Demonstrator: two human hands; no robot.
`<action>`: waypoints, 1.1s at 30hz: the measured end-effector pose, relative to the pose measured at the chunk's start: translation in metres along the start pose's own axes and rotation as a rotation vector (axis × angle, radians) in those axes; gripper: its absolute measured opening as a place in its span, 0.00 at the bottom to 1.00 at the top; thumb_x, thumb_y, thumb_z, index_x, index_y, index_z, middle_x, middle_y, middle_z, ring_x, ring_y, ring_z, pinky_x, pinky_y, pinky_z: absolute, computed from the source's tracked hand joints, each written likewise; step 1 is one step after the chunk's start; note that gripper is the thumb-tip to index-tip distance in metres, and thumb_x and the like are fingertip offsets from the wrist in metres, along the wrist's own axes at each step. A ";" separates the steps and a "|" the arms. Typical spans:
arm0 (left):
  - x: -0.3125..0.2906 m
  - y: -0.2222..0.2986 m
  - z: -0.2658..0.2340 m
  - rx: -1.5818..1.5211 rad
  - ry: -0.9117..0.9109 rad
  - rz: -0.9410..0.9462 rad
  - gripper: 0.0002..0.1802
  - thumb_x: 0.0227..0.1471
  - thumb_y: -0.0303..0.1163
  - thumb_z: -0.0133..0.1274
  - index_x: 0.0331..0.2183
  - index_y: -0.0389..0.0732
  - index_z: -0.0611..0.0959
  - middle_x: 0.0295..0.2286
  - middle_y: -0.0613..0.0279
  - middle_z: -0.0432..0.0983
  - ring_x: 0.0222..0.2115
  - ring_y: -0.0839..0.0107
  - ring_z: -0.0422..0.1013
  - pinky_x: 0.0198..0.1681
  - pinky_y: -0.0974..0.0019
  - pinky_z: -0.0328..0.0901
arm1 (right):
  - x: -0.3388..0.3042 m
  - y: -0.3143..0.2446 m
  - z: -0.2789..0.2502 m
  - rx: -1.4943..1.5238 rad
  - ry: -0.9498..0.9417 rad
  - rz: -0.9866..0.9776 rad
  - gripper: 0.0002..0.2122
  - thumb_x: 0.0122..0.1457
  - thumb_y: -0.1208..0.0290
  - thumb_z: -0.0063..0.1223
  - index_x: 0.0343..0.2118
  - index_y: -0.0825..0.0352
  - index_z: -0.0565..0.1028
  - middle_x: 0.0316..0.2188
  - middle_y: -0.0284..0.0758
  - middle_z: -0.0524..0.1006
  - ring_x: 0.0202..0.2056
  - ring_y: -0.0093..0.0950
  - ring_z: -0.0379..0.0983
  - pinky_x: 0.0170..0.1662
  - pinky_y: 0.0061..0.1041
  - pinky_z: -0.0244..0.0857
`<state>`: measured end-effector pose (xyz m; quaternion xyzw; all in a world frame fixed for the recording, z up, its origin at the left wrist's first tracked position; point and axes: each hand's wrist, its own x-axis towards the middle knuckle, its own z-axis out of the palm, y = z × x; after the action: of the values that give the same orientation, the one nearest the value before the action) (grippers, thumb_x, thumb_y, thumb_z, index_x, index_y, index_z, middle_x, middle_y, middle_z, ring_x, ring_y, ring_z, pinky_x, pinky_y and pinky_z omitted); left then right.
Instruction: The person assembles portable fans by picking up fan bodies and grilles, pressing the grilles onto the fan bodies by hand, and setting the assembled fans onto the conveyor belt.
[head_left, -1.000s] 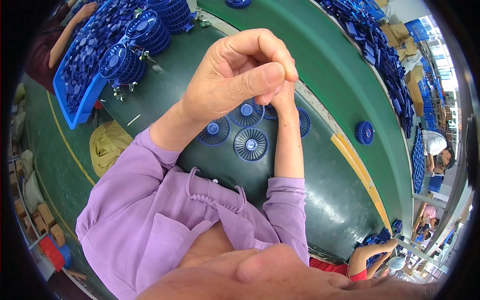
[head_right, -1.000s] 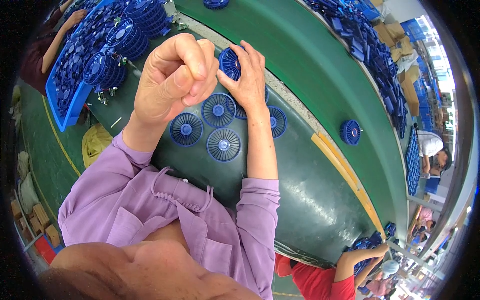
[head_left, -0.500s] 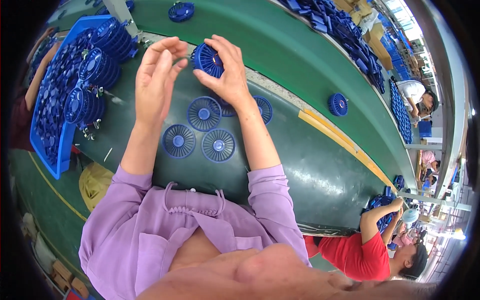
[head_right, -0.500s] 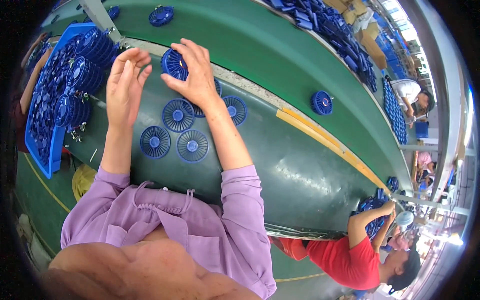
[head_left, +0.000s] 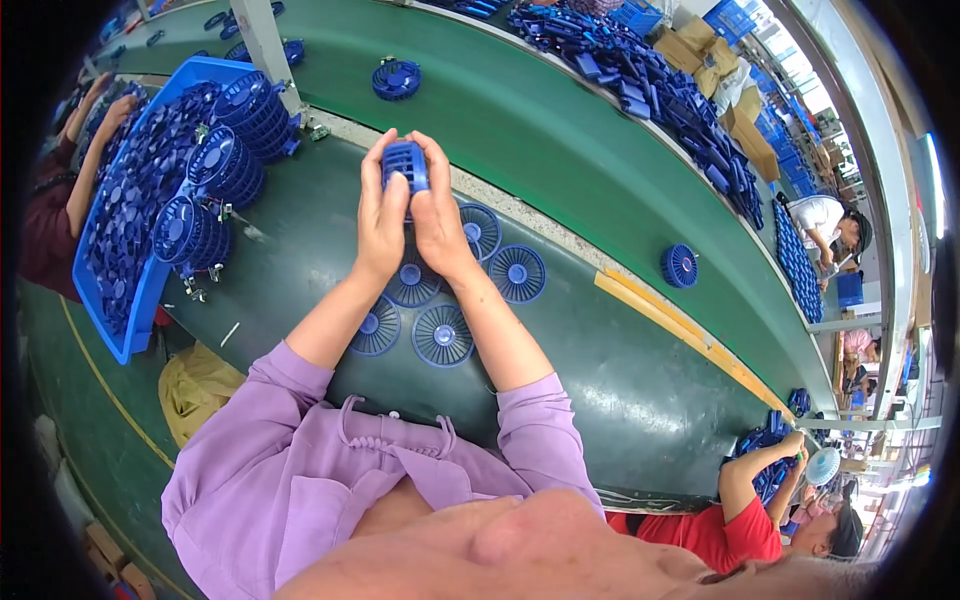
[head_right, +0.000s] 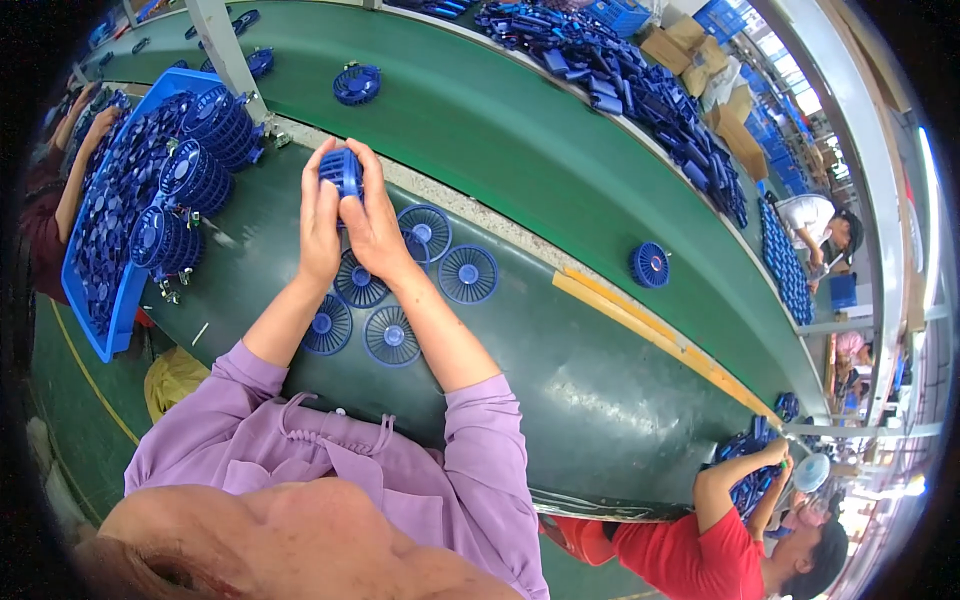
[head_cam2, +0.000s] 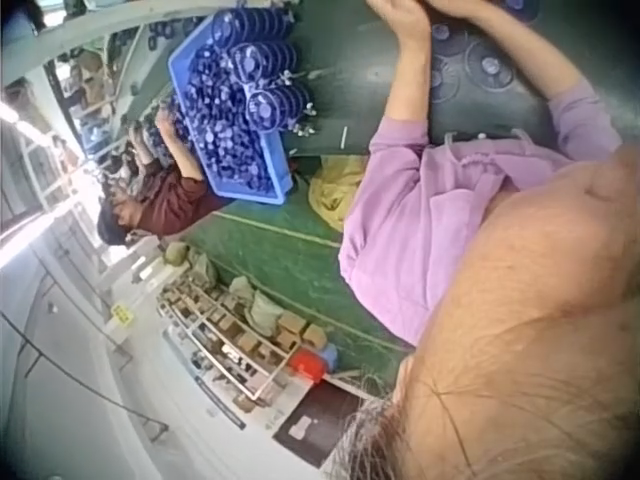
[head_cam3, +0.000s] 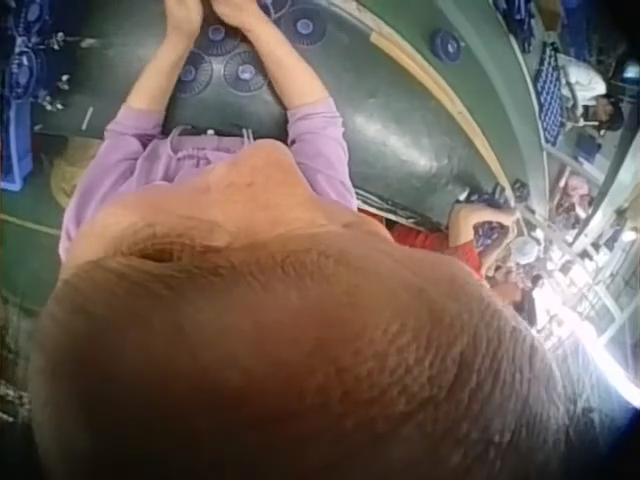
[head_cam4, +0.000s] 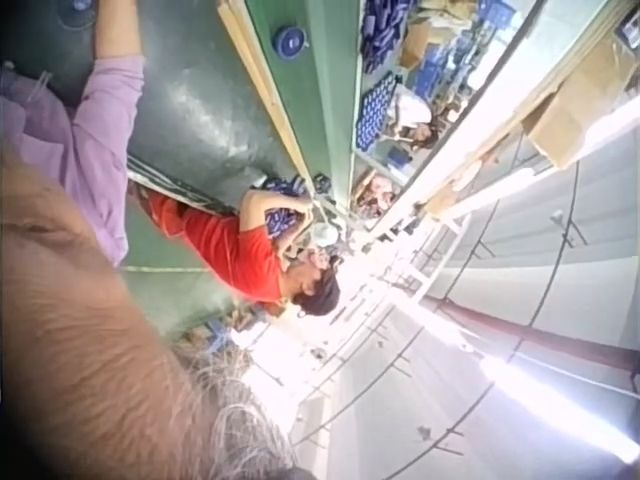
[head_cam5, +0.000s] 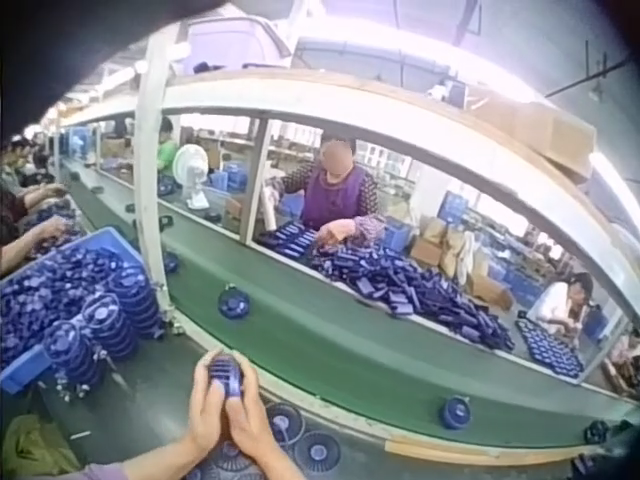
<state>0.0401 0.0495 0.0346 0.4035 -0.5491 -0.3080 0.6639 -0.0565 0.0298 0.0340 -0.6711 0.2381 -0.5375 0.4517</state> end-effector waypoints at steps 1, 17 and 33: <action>-0.001 -0.004 -0.001 0.076 0.018 0.080 0.32 0.61 0.46 0.36 0.58 0.33 0.59 0.55 0.53 0.58 0.55 0.65 0.57 0.57 0.65 0.53 | 0.000 0.004 0.001 0.001 -0.001 -0.004 0.28 0.62 0.57 0.41 0.60 0.68 0.53 0.58 0.46 0.58 0.60 0.38 0.54 0.62 0.33 0.48; 0.022 0.009 -0.016 0.514 -0.223 0.493 0.35 0.54 0.45 0.46 0.57 0.32 0.61 0.54 0.44 0.60 0.56 0.50 0.56 0.59 0.53 0.48 | 0.014 0.001 -0.021 0.669 0.053 0.352 0.27 0.65 0.48 0.37 0.58 0.65 0.61 0.50 0.33 0.68 0.51 0.24 0.65 0.56 0.27 0.59; 0.030 0.073 0.026 -0.953 -1.005 0.028 0.14 0.59 0.32 0.47 0.45 0.35 0.77 0.40 0.57 0.75 0.41 0.72 0.73 0.47 0.68 0.64 | -0.006 0.063 -0.149 1.148 0.473 0.388 0.35 0.55 0.34 0.40 0.56 0.57 0.65 0.56 0.43 0.66 0.56 0.44 0.60 0.58 0.54 0.50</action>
<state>0.0187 0.0541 0.1149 -0.1310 -0.6000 -0.6566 0.4378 -0.1876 -0.0475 -0.0213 -0.1316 0.1229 -0.6212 0.7627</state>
